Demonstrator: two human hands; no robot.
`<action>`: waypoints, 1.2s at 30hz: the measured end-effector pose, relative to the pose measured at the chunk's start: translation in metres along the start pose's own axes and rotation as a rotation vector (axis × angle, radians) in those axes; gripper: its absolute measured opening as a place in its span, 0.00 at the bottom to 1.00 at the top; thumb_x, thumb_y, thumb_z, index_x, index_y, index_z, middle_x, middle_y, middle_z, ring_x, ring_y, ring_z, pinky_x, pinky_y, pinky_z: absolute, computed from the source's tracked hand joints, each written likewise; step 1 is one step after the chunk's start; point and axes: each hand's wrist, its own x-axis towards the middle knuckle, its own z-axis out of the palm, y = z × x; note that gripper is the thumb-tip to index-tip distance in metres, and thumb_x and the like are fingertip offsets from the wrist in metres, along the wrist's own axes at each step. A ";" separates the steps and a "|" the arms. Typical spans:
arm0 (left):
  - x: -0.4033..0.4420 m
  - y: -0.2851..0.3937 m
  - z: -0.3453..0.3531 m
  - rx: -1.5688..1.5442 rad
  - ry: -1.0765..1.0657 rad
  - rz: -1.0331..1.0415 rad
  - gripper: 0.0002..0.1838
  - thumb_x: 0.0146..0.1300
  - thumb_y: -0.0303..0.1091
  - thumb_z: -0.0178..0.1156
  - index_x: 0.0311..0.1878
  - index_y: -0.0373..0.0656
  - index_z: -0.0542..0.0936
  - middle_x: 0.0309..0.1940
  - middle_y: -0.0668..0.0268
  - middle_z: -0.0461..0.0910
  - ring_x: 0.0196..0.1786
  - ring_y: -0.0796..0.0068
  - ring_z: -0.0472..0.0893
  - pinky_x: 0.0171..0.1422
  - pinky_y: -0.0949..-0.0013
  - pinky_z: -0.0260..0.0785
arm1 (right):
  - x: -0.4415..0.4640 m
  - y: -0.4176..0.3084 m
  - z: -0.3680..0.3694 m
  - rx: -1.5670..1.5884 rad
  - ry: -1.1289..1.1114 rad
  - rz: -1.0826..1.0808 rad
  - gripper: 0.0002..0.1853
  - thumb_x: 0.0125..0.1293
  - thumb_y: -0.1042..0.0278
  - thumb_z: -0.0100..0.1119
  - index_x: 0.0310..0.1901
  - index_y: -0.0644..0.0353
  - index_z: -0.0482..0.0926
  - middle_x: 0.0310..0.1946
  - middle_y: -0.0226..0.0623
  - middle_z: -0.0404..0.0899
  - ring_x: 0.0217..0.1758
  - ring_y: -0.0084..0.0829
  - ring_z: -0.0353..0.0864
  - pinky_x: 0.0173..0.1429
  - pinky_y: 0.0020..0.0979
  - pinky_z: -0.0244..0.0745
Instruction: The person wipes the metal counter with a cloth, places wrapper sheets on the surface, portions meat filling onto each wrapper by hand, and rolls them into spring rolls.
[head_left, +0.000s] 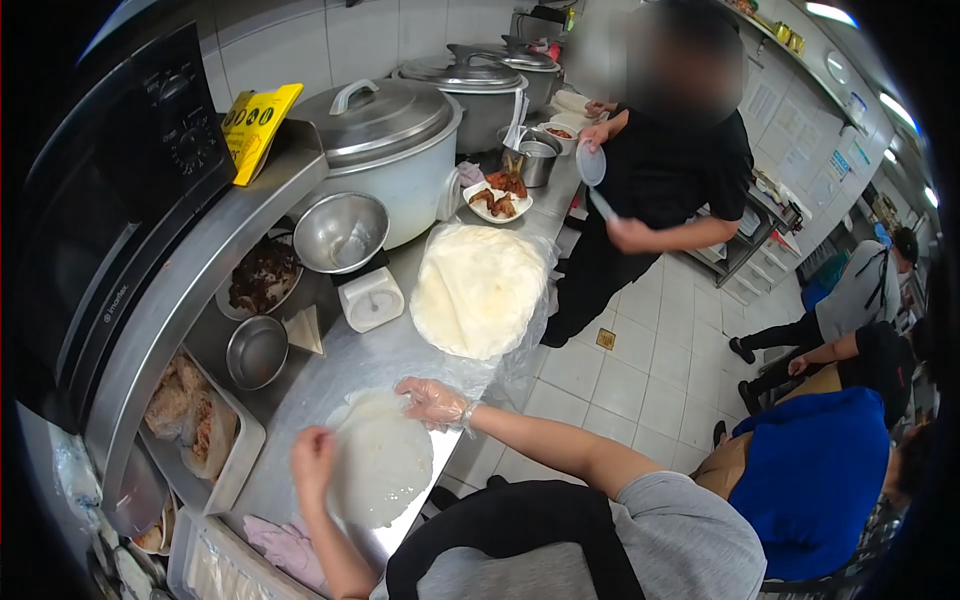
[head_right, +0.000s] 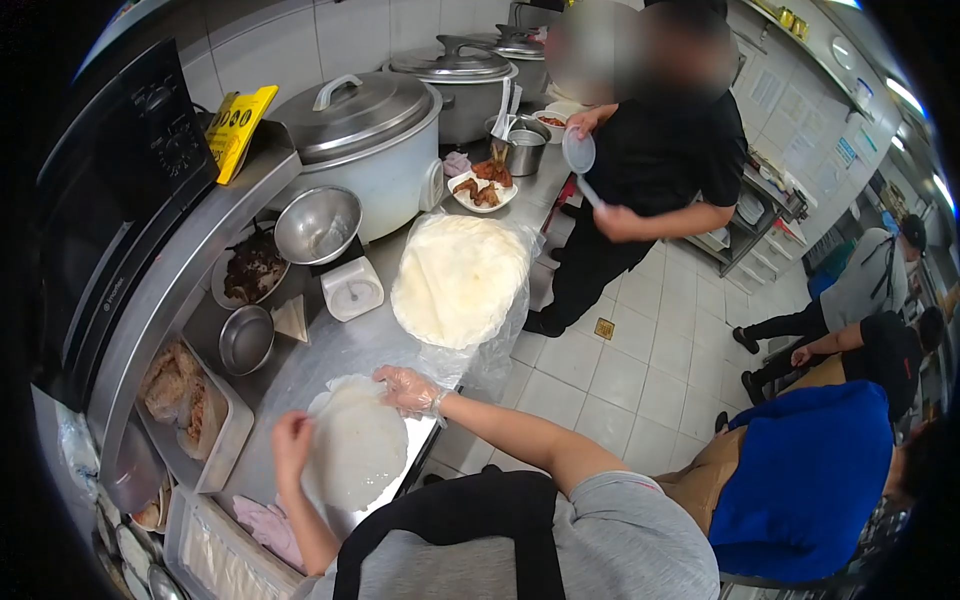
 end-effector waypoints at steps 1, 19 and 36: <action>0.000 0.006 0.019 -0.073 -0.139 -0.008 0.08 0.56 0.26 0.62 0.39 0.35 0.81 0.30 0.61 0.80 0.32 0.73 0.79 0.39 0.69 0.72 | 0.000 0.002 -0.001 0.000 0.001 -0.022 0.25 0.62 0.72 0.61 0.60 0.59 0.66 0.24 0.31 0.71 0.17 0.23 0.73 0.15 0.28 0.67; 0.025 0.018 0.030 0.267 -0.103 0.027 0.33 0.54 0.33 0.66 0.64 0.35 0.69 0.64 0.46 0.68 0.67 0.47 0.65 0.71 0.55 0.57 | -0.001 0.003 0.001 0.101 0.022 -0.048 0.26 0.62 0.68 0.63 0.60 0.60 0.66 0.26 0.32 0.73 0.20 0.22 0.74 0.21 0.27 0.69; -0.075 0.087 0.081 0.149 -0.114 0.103 0.27 0.53 0.33 0.66 0.57 0.37 0.76 0.60 0.48 0.72 0.65 0.49 0.69 0.70 0.56 0.60 | -0.135 0.020 -0.052 -0.017 0.197 -0.216 0.11 0.67 0.60 0.59 0.35 0.59 0.76 0.24 0.26 0.73 0.26 0.19 0.71 0.30 0.26 0.69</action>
